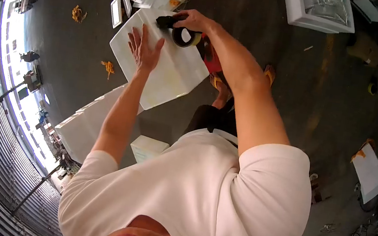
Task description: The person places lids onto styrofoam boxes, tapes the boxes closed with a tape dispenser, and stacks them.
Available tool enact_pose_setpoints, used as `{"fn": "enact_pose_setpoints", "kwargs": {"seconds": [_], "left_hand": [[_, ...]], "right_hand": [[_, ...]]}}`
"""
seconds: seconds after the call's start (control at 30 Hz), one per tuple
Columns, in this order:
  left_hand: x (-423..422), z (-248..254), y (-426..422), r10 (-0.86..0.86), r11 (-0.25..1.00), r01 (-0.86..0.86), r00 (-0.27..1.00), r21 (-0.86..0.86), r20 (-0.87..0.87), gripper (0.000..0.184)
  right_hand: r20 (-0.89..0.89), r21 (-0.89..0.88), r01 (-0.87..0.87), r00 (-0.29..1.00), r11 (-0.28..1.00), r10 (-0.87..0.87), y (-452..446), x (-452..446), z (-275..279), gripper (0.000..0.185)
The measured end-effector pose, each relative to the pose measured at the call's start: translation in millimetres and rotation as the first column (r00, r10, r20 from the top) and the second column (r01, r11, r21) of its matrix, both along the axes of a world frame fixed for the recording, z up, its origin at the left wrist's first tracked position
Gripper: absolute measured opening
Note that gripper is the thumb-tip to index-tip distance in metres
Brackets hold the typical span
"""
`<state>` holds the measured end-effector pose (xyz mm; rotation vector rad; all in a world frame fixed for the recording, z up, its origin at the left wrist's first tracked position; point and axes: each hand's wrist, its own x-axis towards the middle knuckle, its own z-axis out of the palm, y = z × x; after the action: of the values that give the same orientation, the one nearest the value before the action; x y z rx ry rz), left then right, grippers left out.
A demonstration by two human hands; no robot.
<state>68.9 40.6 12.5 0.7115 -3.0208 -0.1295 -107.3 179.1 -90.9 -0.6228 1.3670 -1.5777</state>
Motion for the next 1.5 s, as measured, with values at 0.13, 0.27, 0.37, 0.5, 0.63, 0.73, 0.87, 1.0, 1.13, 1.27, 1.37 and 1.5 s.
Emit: {"fn": "enact_pose_setpoints", "kwargs": {"seconds": [0.13,0.27,0.37,0.5,0.63,0.73,0.87,1.0,1.13,1.27,1.37,1.5], "left_hand": [[-14,-5,-14,0.179,0.983,-0.174,0.980,0.055,-0.084,0.089],[-31,-6,-16,0.375,0.926,-0.368,0.922,0.084,-0.091,0.089],[-36,-7,-21,0.407,0.913,-0.402,0.910,0.068,-0.083,0.090],[-36,-8,-18,0.446,0.895,-0.443,0.892,0.057,-0.067,0.089],[-43,-6,-26,0.560,0.827,-0.552,0.825,0.102,-0.074,0.093],[-55,-7,-33,0.743,0.669,-0.732,0.664,0.129,-0.085,0.096],[-57,-4,-36,0.746,0.666,-0.731,0.656,0.148,-0.113,0.095],[-62,-1,-57,0.793,0.608,-0.782,0.592,0.136,-0.141,0.092],[-61,-82,-84,0.516,0.546,-0.761,0.635,-0.350,-0.576,0.080],[-56,-11,-29,0.787,0.616,-0.714,0.545,0.333,-0.288,0.080],[-27,23,-30,0.783,0.605,-0.614,0.575,0.508,-0.238,0.085],[88,56,-144,0.747,0.663,-0.504,0.497,0.554,-0.442,0.085]], "right_hand": [[0.075,0.069,-0.234,0.971,0.970,0.229,76,20,10,0.051],[0.004,0.155,-0.240,0.970,0.958,0.242,180,64,48,0.049],[0.068,0.141,-0.183,0.982,0.973,0.175,209,99,47,0.050],[0.211,0.228,-0.163,0.971,0.960,0.115,176,115,44,0.054],[-0.254,0.407,-0.464,0.770,0.787,0.585,163,135,90,0.057],[0.082,0.172,0.185,0.976,0.968,-0.201,173,133,48,0.057],[-0.003,0.260,0.913,0.327,0.315,-0.945,89,71,3,0.069],[-0.061,0.206,0.917,0.360,0.341,-0.931,40,153,53,0.058],[-0.206,0.408,0.755,0.624,0.513,-0.754,82,146,-24,0.040],[0.005,0.532,0.793,0.348,0.297,-0.937,43,82,48,0.057],[0.070,0.342,0.711,0.632,0.614,-0.772,76,40,24,0.072],[0.557,0.226,0.720,0.457,0.656,-0.694,72,86,116,0.061]]}}
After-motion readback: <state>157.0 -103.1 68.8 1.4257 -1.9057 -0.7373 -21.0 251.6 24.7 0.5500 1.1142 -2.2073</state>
